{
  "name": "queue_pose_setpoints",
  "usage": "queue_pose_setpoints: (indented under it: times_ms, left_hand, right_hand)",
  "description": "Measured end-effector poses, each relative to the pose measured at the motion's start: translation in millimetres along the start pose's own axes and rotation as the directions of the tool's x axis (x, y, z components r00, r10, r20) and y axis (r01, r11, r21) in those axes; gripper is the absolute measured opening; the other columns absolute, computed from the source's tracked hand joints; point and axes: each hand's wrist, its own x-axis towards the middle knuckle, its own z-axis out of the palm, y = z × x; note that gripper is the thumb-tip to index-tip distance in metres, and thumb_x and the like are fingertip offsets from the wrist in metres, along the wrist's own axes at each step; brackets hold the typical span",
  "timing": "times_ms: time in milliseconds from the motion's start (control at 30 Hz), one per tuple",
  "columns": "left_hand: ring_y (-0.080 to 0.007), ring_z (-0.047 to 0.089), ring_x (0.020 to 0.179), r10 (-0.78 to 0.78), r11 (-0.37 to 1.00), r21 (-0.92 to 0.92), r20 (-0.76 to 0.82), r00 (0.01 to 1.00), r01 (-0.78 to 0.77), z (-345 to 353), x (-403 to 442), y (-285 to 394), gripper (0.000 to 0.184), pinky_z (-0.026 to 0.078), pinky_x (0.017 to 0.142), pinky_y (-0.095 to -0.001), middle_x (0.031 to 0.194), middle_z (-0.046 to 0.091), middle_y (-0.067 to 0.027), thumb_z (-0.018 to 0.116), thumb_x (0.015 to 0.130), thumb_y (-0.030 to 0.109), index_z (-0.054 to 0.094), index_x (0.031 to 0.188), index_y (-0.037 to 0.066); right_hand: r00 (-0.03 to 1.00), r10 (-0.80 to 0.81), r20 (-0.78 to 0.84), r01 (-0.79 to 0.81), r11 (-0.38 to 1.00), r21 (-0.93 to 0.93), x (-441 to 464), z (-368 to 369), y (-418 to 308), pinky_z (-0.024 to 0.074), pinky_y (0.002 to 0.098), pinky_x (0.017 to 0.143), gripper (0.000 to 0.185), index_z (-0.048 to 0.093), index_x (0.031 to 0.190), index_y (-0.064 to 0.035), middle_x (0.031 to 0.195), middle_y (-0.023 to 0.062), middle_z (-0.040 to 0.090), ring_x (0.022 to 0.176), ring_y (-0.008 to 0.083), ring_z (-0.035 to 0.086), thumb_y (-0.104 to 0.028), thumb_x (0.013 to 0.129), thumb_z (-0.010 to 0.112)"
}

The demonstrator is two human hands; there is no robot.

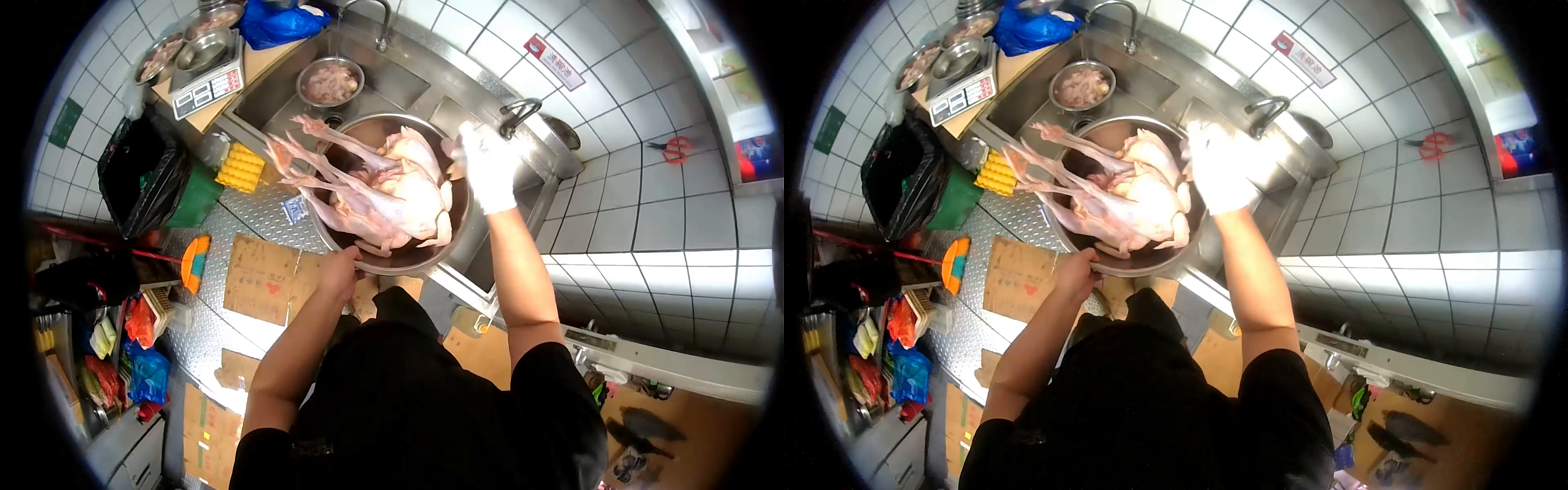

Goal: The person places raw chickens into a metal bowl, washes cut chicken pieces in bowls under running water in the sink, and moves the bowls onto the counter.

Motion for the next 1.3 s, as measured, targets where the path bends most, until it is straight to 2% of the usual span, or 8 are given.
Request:
queue_pose_setpoints:
  times_ms: [33, 67, 100, 167, 267, 800, 1200, 1300]
  left_hand:
    - [-0.0260, 0.065, 0.077, 0.008, 1.000, -0.003, 0.041, 0.999, -0.008, 1, -3, 4, 0.013, 0.057, 0.064, -0.0421, 0.092, 0.064, -0.0134, 0.053, 0.084, 0.006, 0.059, 0.092, -0.002]
    - [-0.0267, 0.066, 0.079, 0.019, 1.000, -0.007, 0.077, 0.997, -0.018, 4, -9, 8, 0.015, 0.057, 0.064, -0.0419, 0.093, 0.065, -0.0146, 0.053, 0.084, 0.006, 0.061, 0.092, -0.003]
    - [-0.0274, 0.067, 0.080, 0.030, 0.999, -0.014, 0.109, 0.994, -0.029, 6, -16, 12, 0.017, 0.057, 0.065, -0.0418, 0.094, 0.066, -0.0158, 0.053, 0.083, 0.006, 0.062, 0.093, -0.004]
    - [-0.0296, 0.069, 0.083, 0.051, 0.999, 0.011, 0.088, 0.995, -0.053, 11, -27, 19, 0.020, 0.058, 0.066, -0.0415, 0.096, 0.068, -0.0180, 0.053, 0.082, 0.006, 0.064, 0.094, -0.005]
    - [-0.0324, 0.070, 0.085, 0.095, 0.995, 0.035, 0.002, 0.995, -0.095, 17, -35, 19, 0.022, 0.059, 0.067, -0.0426, 0.098, 0.069, -0.0194, 0.053, 0.082, 0.007, 0.065, 0.095, -0.006]
    - [-0.0263, 0.067, 0.103, 0.112, 0.994, -0.011, -0.028, 0.993, -0.113, 13, -27, 5, 0.040, 0.061, 0.081, -0.0424, 0.117, 0.065, -0.0157, 0.055, 0.091, 0.013, 0.052, 0.127, -0.004]
    - [-0.0318, 0.059, 0.117, 0.195, 0.979, -0.024, -0.163, 0.967, -0.201, 16, -41, -9, 0.054, 0.062, 0.079, -0.0461, 0.132, 0.054, -0.0204, 0.059, 0.092, 0.020, 0.042, 0.136, -0.006]
    - [-0.0335, 0.057, 0.118, 0.295, 0.950, -0.046, -0.197, 0.935, -0.309, 21, -73, -17, 0.068, 0.063, 0.075, -0.0456, 0.137, 0.049, -0.0206, 0.059, 0.092, 0.019, 0.029, 0.150, 0.002]
  right_hand:
    - [0.965, -0.229, 0.130, 0.260, 0.906, -0.333, 3, 2, 26, 0.0527, 0.0270, 0.060, 0.029, 0.069, 0.105, 0.0004, 0.077, 0.0089, 0.071, 0.065, 0.0136, 0.067, -0.027, 0.095, 0.068]
    - [0.956, -0.149, 0.252, 0.228, 0.918, -0.324, -9, 7, 24, 0.0537, 0.0271, 0.061, 0.040, 0.065, 0.121, 0.0012, 0.090, 0.0108, 0.072, 0.070, 0.0130, 0.068, -0.027, 0.093, 0.071]
    - [0.863, -0.407, 0.300, 0.500, 0.776, -0.384, -10, 7, 41, 0.0533, 0.0257, 0.061, 0.044, 0.062, 0.127, 0.0005, 0.097, 0.0107, 0.072, 0.071, 0.0120, 0.067, -0.026, 0.092, 0.072]
    - [0.862, -0.412, 0.297, 0.492, 0.821, -0.290, -15, -3, 53, 0.0521, 0.0231, 0.061, 0.049, 0.059, 0.132, -0.0011, 0.106, 0.0097, 0.071, 0.071, 0.0103, 0.066, -0.026, 0.092, 0.072]
    - [0.977, 0.055, 0.205, -0.071, 0.995, 0.075, -8, -37, 58, 0.0486, 0.0206, 0.058, 0.043, 0.060, 0.132, -0.0044, 0.107, 0.0064, 0.070, 0.072, 0.0088, 0.065, -0.027, 0.096, 0.068]
    - [0.875, 0.475, 0.098, -0.484, 0.868, 0.110, 6, -138, 239, 0.0508, 0.0232, 0.067, 0.037, 0.065, 0.126, -0.0036, 0.105, 0.0036, 0.070, 0.076, 0.0097, 0.065, -0.027, 0.098, 0.065]
    - [0.915, 0.273, 0.296, -0.337, 0.921, 0.193, 3, -69, 191, 0.0521, 0.0304, 0.086, 0.035, 0.061, 0.132, -0.0031, 0.117, 0.0101, 0.068, 0.098, 0.0183, 0.067, -0.022, 0.102, 0.057]
    - [0.934, 0.013, 0.356, -0.002, 0.999, -0.033, 4, -54, 176, 0.0390, 0.0349, 0.107, 0.042, 0.058, 0.132, 0.0037, 0.128, 0.0161, 0.063, 0.123, 0.0263, 0.056, -0.027, 0.105, 0.049]
